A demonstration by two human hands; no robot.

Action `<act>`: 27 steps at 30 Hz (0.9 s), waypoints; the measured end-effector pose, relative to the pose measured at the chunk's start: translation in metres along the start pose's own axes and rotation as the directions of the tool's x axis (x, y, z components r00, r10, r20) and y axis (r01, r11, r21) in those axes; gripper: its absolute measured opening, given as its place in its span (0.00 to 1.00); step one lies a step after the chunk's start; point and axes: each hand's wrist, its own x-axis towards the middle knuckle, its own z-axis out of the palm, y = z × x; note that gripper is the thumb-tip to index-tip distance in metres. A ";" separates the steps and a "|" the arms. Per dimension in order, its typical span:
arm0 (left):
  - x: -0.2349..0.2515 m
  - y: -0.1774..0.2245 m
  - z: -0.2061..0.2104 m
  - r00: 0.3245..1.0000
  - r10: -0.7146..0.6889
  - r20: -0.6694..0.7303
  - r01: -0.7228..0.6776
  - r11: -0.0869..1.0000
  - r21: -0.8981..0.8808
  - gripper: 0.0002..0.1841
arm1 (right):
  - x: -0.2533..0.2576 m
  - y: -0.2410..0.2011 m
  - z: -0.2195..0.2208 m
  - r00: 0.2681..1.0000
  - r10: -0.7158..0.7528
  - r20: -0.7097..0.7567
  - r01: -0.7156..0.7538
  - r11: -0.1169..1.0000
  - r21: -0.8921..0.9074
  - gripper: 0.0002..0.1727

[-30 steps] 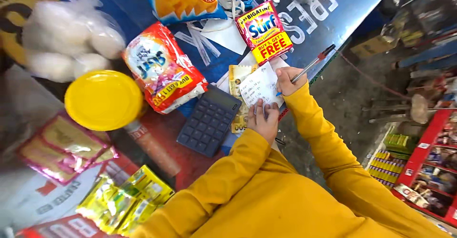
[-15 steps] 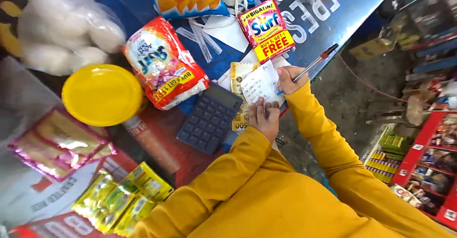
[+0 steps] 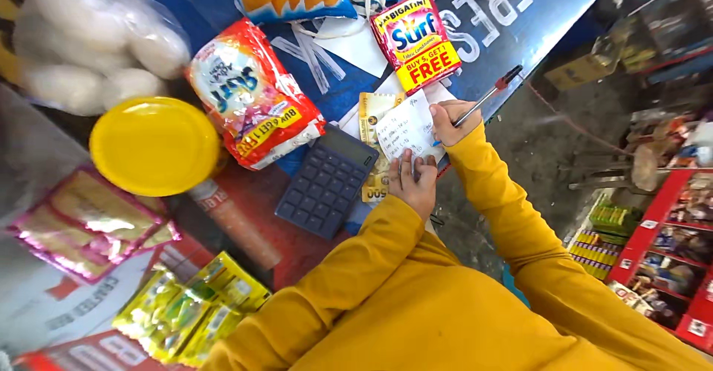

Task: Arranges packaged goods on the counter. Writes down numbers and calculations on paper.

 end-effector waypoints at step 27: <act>0.007 0.005 0.002 0.987 -0.036 0.159 0.017 0.993 0.116 0.18 | 0.001 0.004 0.001 0.986 0.120 -0.120 -0.094 0.975 0.203 0.24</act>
